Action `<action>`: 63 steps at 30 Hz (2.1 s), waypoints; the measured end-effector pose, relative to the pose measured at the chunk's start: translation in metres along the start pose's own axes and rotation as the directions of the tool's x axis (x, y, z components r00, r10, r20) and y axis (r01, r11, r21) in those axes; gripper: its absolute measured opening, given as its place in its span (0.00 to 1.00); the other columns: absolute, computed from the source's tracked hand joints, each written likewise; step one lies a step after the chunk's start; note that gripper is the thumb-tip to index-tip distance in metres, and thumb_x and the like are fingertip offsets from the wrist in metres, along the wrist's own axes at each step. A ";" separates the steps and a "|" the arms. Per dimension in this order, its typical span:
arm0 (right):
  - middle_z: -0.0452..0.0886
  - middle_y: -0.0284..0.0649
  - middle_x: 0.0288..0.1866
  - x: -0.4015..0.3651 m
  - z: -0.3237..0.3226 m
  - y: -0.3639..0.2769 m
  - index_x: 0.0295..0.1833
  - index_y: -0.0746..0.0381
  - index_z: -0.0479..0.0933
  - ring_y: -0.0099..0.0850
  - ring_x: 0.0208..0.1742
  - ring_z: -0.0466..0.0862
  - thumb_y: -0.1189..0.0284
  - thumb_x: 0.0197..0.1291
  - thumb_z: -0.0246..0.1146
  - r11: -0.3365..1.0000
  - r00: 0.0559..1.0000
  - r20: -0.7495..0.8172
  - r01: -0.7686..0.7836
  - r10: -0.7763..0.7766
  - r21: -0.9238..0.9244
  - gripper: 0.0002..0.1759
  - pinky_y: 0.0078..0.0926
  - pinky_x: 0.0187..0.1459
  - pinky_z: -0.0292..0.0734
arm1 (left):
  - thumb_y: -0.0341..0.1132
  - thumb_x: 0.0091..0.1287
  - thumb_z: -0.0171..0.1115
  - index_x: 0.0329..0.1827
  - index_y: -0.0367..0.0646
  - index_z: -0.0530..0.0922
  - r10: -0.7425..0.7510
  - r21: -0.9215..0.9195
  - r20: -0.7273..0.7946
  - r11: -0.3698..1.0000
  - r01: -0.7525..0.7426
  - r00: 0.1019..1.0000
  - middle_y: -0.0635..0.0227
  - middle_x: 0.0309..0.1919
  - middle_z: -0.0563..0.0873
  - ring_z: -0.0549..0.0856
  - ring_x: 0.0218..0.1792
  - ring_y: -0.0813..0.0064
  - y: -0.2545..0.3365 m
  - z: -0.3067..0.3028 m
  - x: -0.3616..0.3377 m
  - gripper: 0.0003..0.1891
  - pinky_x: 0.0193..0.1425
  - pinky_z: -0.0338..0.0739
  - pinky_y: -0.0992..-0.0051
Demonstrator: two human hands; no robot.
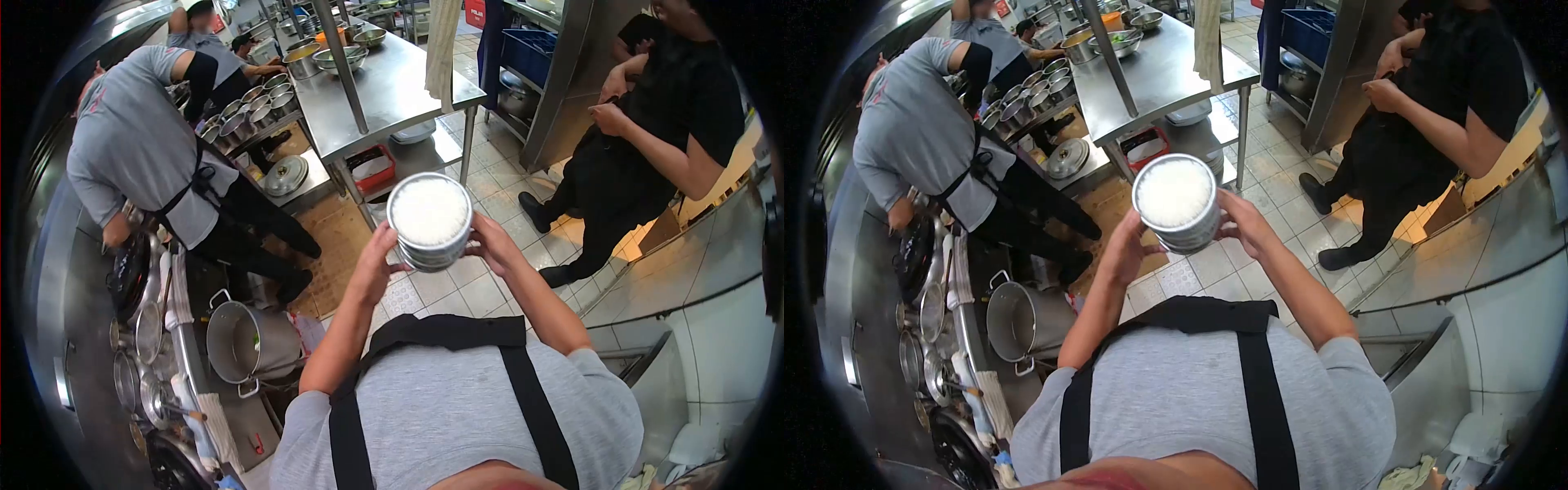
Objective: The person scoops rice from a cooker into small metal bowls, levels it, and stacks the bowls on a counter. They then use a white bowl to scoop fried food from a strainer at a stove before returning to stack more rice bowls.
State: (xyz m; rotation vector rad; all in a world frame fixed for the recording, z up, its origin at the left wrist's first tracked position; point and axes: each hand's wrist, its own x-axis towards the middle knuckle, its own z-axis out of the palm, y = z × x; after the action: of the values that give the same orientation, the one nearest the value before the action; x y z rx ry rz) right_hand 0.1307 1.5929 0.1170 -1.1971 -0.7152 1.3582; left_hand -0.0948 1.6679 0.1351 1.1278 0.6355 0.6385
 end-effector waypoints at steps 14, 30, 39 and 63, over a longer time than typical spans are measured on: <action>0.72 0.37 0.46 0.365 -0.047 -0.091 0.57 0.55 0.70 0.29 0.38 0.74 0.49 0.60 0.57 1.000 0.999 -0.033 0.029 -0.029 0.004 0.27 0.31 0.38 0.76 | 0.73 0.59 0.41 0.74 0.51 0.56 0.037 -0.008 -0.136 0.999 -0.039 0.990 0.69 0.72 0.60 0.57 0.72 0.62 0.056 -0.098 0.365 0.46 0.66 0.51 0.48; 0.76 0.42 0.46 0.394 -0.044 -0.168 0.54 0.63 0.71 0.35 0.43 0.75 0.67 0.51 0.69 0.391 0.576 -0.051 0.484 -0.816 -0.783 0.25 0.31 0.45 0.70 | 0.44 0.72 0.47 0.69 0.36 0.61 0.535 0.256 -0.423 0.844 -0.471 0.731 0.54 0.67 0.63 0.62 0.68 0.64 0.068 -0.108 0.532 0.27 0.71 0.53 0.67; 0.77 0.35 0.27 0.404 -0.081 -0.159 0.35 0.63 0.75 0.19 0.31 0.73 0.68 0.61 0.60 0.629 0.581 -0.311 0.492 -0.752 -0.602 0.09 0.25 0.33 0.72 | 0.41 0.72 0.47 0.63 0.35 0.66 0.660 0.251 0.110 0.705 -0.663 0.743 0.55 0.58 0.72 0.72 0.59 0.64 0.102 0.003 0.512 0.22 0.62 0.69 0.64; 0.76 0.37 0.57 -0.116 0.017 0.020 0.54 0.52 0.77 0.33 0.49 0.77 0.68 0.55 0.62 0.165 0.315 -0.272 -0.328 -0.909 -0.930 0.18 0.49 0.60 0.59 | 0.51 0.67 0.51 0.53 0.35 0.72 0.355 -0.641 0.635 0.738 0.210 0.686 0.56 0.45 0.79 0.77 0.48 0.61 0.053 0.217 0.256 0.26 0.55 0.71 0.61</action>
State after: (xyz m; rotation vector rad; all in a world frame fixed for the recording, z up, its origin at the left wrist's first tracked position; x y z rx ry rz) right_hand 0.0902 1.4819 0.1317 -2.1977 -0.9136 -0.7157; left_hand 0.2265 1.7417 0.2153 0.6043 -0.3635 0.3703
